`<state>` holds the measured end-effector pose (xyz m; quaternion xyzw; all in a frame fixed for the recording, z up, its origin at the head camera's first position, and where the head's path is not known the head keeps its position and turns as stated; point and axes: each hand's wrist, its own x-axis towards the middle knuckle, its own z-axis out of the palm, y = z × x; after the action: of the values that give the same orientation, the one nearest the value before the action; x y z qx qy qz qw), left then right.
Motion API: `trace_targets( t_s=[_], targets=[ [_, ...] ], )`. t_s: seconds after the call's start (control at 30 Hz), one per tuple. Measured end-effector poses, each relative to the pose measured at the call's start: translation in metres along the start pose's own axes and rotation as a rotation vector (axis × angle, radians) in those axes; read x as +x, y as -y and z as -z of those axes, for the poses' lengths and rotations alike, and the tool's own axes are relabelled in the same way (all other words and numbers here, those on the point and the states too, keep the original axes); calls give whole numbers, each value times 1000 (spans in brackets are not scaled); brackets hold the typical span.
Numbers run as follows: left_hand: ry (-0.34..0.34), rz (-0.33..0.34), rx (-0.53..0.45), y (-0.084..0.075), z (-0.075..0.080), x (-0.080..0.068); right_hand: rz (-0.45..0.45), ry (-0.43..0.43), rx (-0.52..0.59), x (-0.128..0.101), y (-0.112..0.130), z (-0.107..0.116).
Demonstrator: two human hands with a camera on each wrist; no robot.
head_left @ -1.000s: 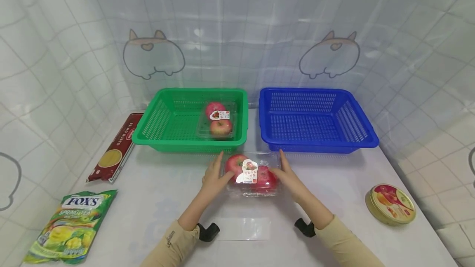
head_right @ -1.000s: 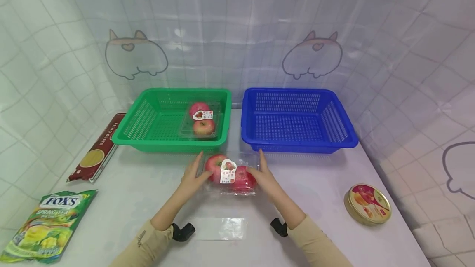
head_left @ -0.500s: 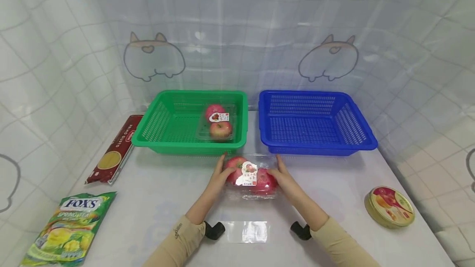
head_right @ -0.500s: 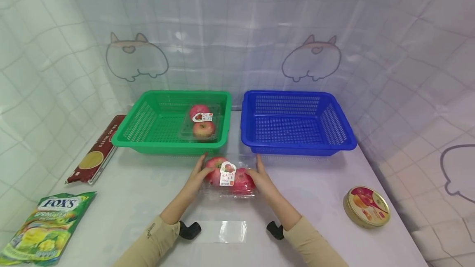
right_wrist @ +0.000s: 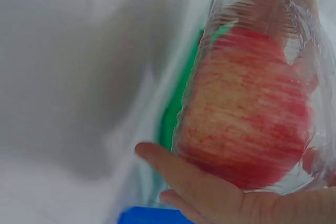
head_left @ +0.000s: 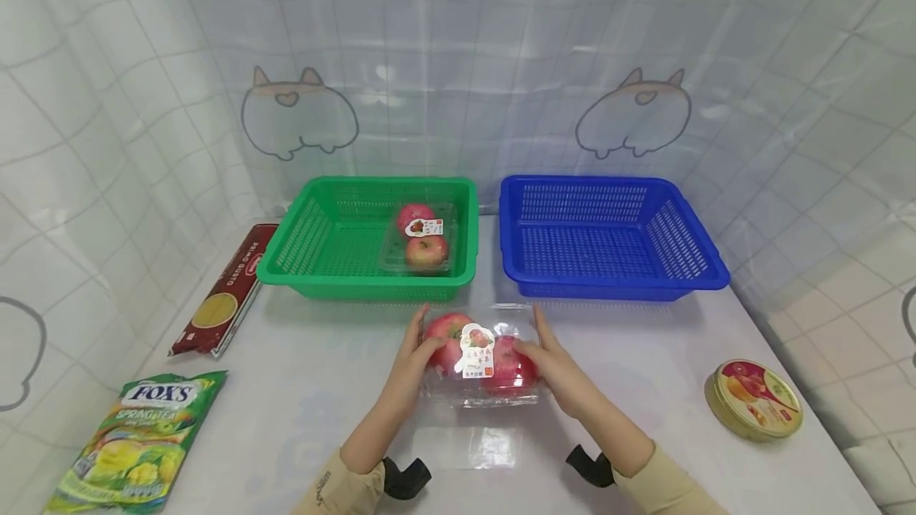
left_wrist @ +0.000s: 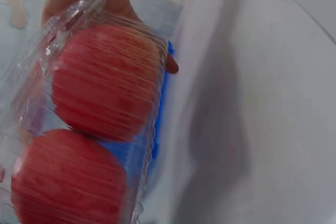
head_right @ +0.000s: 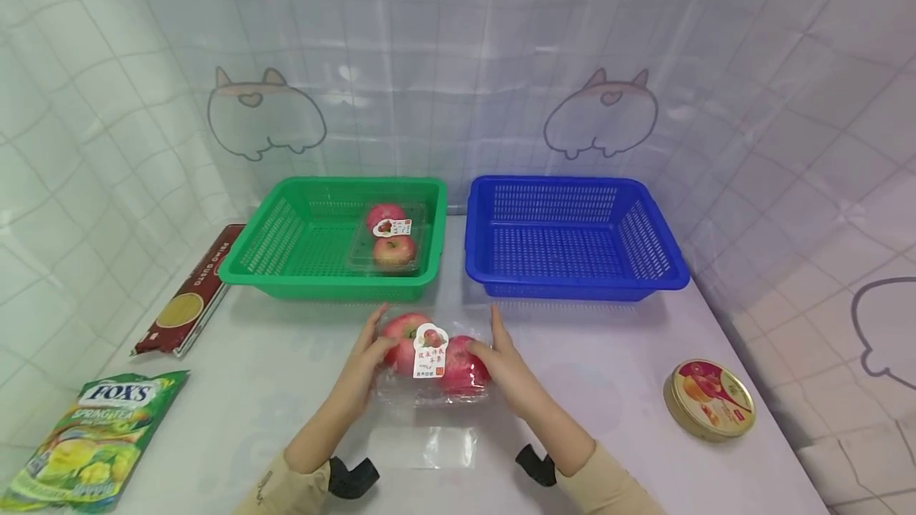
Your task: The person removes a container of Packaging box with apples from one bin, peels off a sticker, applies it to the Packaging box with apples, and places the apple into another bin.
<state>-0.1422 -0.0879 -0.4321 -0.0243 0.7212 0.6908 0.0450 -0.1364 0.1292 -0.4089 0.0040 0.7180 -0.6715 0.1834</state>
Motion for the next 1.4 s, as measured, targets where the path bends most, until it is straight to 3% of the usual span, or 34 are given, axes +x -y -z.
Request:
trace_targets(
  t_s=[0.2, 0.47, 0.73, 0.87, 1.17, 1.4],
  targets=[
    [-7, -13, -19, -21, 4, -7, 23, 62, -32, -2, 20, 8],
    [55, 42, -166, -41, 15, -11, 67, 77, 25, 12, 33, 21],
    [188, 108, -306, -44, 22, -13, 97, -32, 99, 32, 44, 33],
    [262, 122, -352, -43, 20, -14, 104, -40, 129, 42, 50, 38],
    [384, 174, -357, -42, 21, -17, 102, 130, 101, 59, 64, 43],
    [388, 148, -355, -46, 23, -21, 121, 193, 112, 66, 74, 37]
  ],
)
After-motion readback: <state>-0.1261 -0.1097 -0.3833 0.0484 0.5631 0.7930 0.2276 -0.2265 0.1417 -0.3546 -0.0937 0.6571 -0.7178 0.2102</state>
